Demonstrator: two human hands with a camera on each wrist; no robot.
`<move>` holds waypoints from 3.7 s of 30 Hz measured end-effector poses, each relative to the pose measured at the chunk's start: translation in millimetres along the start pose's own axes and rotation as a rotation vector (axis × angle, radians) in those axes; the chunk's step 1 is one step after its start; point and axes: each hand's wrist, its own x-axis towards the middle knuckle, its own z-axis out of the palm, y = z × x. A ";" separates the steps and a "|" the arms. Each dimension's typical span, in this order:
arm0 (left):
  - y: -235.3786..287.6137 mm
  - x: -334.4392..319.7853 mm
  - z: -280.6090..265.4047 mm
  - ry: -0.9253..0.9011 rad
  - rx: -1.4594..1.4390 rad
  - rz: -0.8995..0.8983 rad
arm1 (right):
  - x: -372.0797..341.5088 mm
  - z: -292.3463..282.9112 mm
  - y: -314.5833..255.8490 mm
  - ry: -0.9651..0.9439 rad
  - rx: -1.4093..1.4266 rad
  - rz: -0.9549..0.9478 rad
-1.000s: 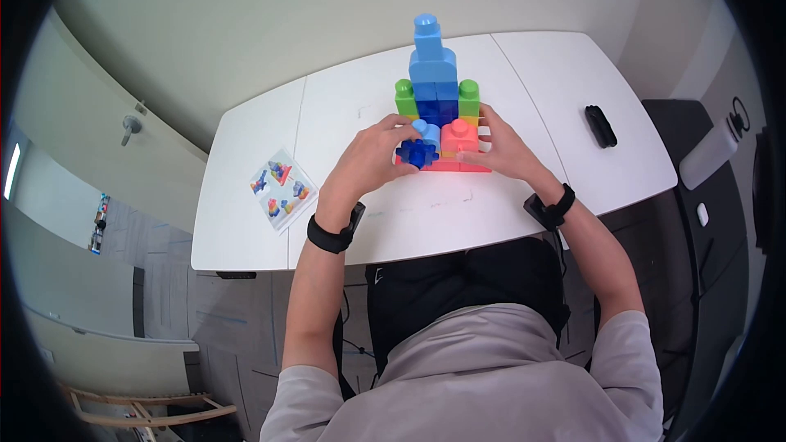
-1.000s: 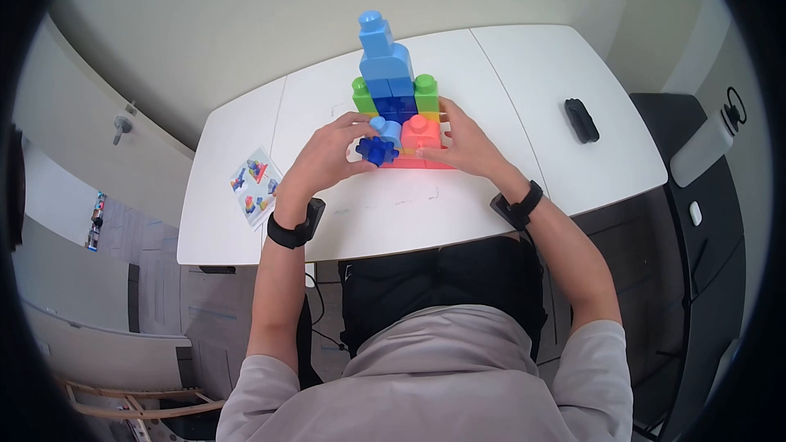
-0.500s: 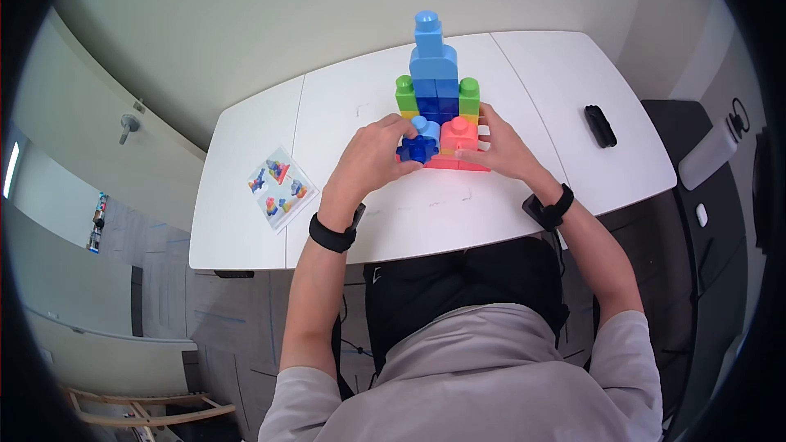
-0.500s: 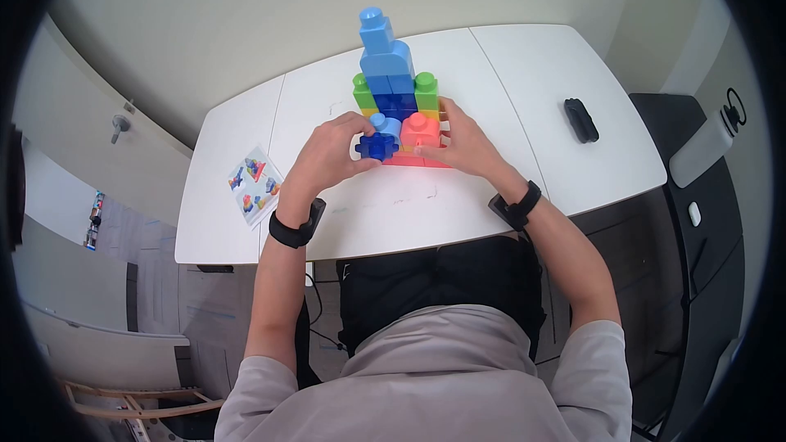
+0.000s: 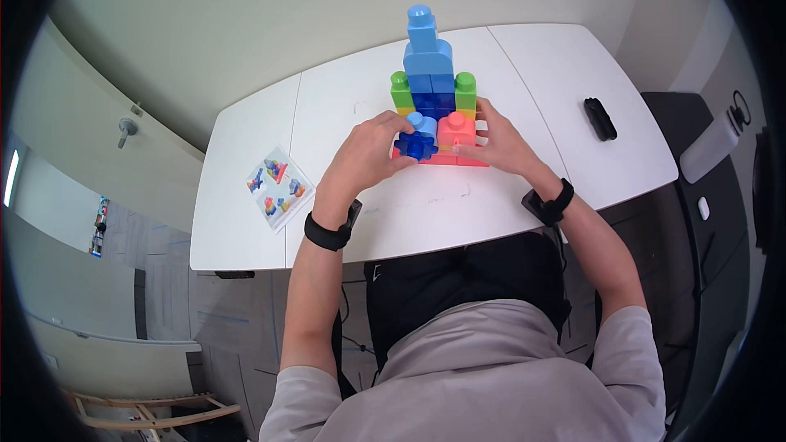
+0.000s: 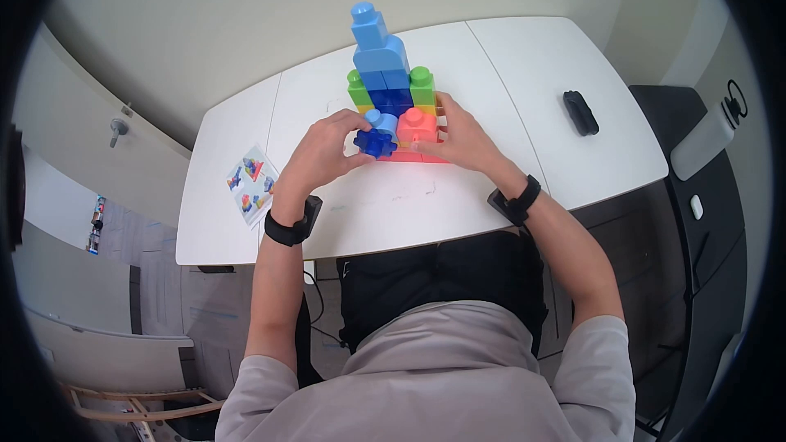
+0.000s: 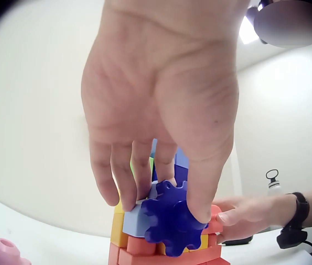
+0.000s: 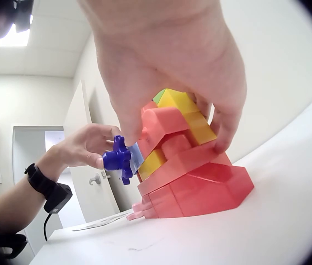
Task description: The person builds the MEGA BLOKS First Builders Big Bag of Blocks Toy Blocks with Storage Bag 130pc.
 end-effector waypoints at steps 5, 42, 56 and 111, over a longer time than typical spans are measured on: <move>-1.6 1.6 8.0 0.055 -0.044 -0.003 | -0.3 0.8 -1.0 0.000 -0.004 0.010; 72.7 -10.2 -15.1 0.264 0.148 0.278 | -22.9 -0.9 -86.7 -0.040 0.022 -0.132; -12.9 8.5 -9.3 0.212 -0.190 -0.053 | -23.7 -21.2 -69.3 -0.085 -0.475 -0.174; -44.7 35.2 51.2 0.027 -0.767 -0.080 | -25.4 -13.0 -5.6 0.012 -0.271 -0.217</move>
